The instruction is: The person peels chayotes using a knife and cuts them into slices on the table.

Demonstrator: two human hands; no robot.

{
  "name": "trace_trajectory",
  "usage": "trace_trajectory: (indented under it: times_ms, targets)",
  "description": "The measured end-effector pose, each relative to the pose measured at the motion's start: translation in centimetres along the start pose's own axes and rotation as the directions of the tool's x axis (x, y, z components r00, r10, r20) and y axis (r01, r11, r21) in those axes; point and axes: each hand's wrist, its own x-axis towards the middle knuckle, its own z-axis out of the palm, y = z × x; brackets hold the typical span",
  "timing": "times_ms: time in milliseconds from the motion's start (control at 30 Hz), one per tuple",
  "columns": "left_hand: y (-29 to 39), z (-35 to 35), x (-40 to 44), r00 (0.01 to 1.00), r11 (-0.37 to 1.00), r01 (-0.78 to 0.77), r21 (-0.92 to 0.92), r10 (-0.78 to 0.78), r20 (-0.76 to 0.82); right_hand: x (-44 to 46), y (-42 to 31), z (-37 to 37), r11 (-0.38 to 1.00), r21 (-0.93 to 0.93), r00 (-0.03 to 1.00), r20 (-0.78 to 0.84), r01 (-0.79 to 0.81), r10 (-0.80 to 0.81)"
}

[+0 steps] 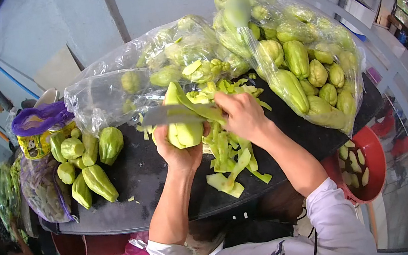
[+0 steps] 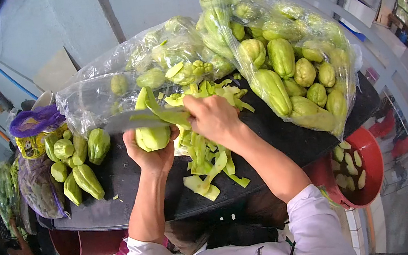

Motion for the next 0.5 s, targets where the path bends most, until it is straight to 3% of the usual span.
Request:
trace_trajectory:
  times_ms: [67, 100, 300, 333, 400, 500]
  targets:
    - [0.2, 0.0, -0.1, 0.995, 1.000, 0.019, 0.013, -0.021, 0.100, -0.2, 1.3, 0.7, 0.987, -0.051, 0.988, 0.026, -0.151, 0.153]
    - [0.4, 0.2, 1.0, 0.989, 1.000, -0.002, 0.014, 0.000, 0.148, 0.8, 1.7, 0.3, 0.989, -0.068, 0.992, -0.016, -0.128, 0.128]
    - [0.4, 0.6, -0.1, 0.995, 1.000, 0.011, 0.020, -0.012, 0.096, 0.1, -1.0, -0.8, 0.999, 0.013, 0.998, -0.045, -0.037, 0.038]
    - [0.4, 0.9, -0.2, 0.996, 1.000, 0.013, 0.023, -0.015, 0.091, 0.3, -0.4, -0.2, 0.996, -0.023, 0.996, 0.003, -0.084, 0.084]
    - [0.6, 1.8, -0.3, 0.997, 0.997, 0.018, 0.077, -0.012, -0.070, 0.6, 1.2, 0.1, 0.986, -0.093, 0.989, 0.033, -0.140, 0.144]
    - [0.9, 0.6, 0.5, 0.997, 0.999, 0.048, 0.016, -0.049, 0.054, 0.9, 2.5, 0.2, 0.963, -0.184, 0.974, 0.076, -0.195, 0.211]
